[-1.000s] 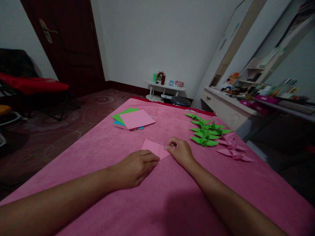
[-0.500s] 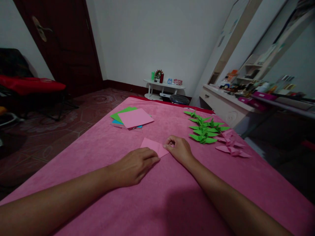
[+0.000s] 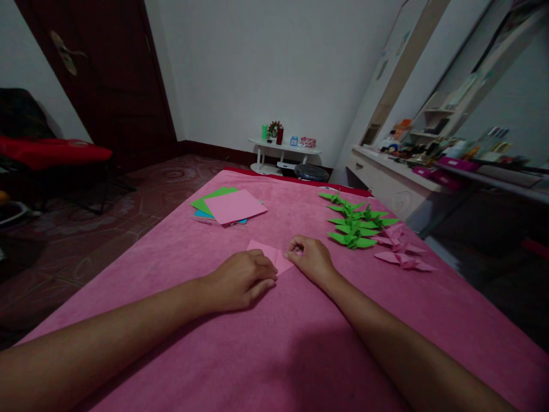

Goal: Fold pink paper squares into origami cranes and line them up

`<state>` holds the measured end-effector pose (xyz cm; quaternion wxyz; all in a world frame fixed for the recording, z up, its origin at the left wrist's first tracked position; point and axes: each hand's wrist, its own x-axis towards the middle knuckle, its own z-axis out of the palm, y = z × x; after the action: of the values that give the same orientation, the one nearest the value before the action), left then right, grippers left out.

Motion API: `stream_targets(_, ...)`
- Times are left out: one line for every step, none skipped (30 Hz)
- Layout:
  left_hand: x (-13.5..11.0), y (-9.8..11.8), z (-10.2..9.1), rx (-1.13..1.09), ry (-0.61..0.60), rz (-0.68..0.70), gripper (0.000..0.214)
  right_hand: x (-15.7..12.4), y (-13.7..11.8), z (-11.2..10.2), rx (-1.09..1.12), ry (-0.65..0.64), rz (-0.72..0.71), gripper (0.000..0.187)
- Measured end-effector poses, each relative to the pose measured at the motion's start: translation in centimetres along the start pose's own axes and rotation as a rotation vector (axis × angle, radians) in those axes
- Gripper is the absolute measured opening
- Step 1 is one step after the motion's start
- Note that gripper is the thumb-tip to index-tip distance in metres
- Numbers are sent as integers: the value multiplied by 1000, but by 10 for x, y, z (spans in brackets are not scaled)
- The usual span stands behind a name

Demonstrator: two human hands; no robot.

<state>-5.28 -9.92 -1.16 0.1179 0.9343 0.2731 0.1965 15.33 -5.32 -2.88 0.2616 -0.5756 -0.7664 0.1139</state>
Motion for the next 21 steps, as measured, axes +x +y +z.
stream_targets(5, -3, 0, -10, -4, -10, 25, 0, 0, 0, -2, -1, 1, 9)
stream_targets(9, -6, 2, -22, -3, -25, 25, 0, -1, 0, -3, -5, 4, 10)
stream_targets(14, -9, 3, -38, 9, -45, 24, 0, -1, 0, -6, -6, 9, 10)
stream_targets(18, -13, 6, -64, 29, -72, 22, 0, -2, -1, -7, -8, 14, 9)
stream_targets(21, -16, 8, -101, 54, -106, 20, 0, -2, -1, -7, -9, 14, 9)
stream_targets(24, -19, 12, -144, 83, -139, 18, 0, -3, -1, -6, -9, 9, 8)
stream_targets(25, -21, 15, -184, 112, -163, 16, 0, -3, -2, -7, -9, 3, 8)
stream_targets(26, -23, 18, -212, 140, -174, 15, 0, -3, -2, -9, -11, -6, 8)
stream_targets(26, -24, 20, -231, 164, -171, 15, 0, -3, -2, -12, -13, -12, 9)
stream_targets(26, -25, 22, -241, 185, -158, 14, -1, -3, -2, -16, -16, -15, 9)
stream_targets(26, -26, 24, -245, 199, -140, 13, -1, -2, -2, -21, -19, -16, 10)
stream_targets(26, -27, 25, -247, 205, -124, 13, 0, -1, -2, -25, -19, -17, 10)
stream_targets(25, -27, 25, -247, 204, -112, 13, 0, -1, -1, -27, -21, -19, 10)
stream_targets(25, -27, 26, -244, 197, -105, 14, 0, 1, -1, -28, -21, -20, 10)
stream_targets(25, -28, 26, -238, 185, -100, 16, 0, 2, 0, -27, -21, -20, 10)
stream_targets(25, -28, 26, -230, 170, -93, 18, 1, 3, 1, -25, -22, -21, 10)
stream_targets(25, -29, 25, -223, 154, -86, 19, 2, 5, 1, -22, -22, -23, 11)
stream_targets(25, -29, 25, -218, 138, -77, 20, 2, 6, 2, -20, -24, -22, 12)
stream_targets(25, -30, 25, -212, 122, -68, 21, 3, 8, 2, -18, -29, -21, 14)
stream_targets(26, -31, 25, -205, 107, -61, 22, 4, 10, 1, -18, -35, -17, 15)
stream_targets(26, -32, 24, -194, 95, -53, 23, 4, 11, 1, -22, -41, -11, 16)
